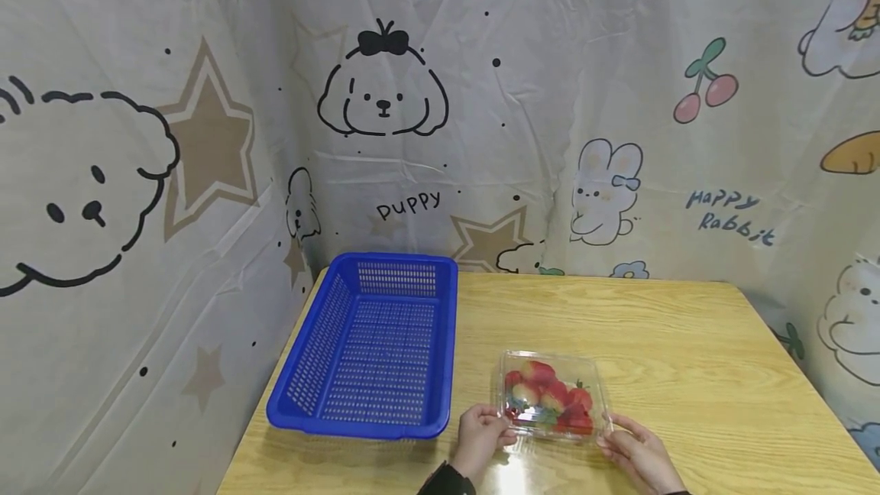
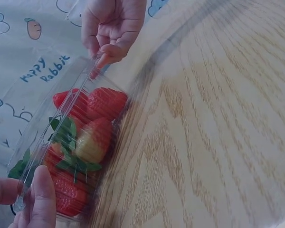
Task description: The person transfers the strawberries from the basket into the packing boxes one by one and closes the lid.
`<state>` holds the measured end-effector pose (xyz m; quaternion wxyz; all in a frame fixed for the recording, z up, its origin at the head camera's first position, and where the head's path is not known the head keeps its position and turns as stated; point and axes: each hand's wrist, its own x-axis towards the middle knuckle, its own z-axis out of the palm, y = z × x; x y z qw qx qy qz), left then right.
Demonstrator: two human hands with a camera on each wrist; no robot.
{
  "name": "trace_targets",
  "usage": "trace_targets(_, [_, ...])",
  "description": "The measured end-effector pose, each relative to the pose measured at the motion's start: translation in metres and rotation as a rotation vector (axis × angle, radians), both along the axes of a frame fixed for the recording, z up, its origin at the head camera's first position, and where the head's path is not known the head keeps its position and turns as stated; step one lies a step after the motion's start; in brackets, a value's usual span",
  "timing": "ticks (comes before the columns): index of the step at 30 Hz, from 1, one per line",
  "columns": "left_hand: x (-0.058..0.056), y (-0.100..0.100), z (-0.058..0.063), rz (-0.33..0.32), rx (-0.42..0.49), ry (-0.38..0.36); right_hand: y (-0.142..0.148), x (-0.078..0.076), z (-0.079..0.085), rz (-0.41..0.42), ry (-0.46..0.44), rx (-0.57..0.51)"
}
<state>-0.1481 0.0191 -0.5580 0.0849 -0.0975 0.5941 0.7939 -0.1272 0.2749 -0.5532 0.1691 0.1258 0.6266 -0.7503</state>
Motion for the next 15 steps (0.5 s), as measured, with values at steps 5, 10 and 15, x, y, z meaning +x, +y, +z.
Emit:
trace_targets(5, [-0.003, -0.002, -0.004, -0.032, -0.042, 0.024, 0.0, -0.002, 0.0, 0.016, 0.0, -0.009])
trace_targets(10, [0.002, -0.014, 0.0, -0.154, -0.218, 0.07, -0.004, -0.006, 0.004, 0.045, 0.031, 0.157])
trace_targets(15, [0.016, -0.037, 0.021, -0.403, -0.489, 0.118, -0.005, -0.014, 0.018, 0.118, 0.056, 0.519])
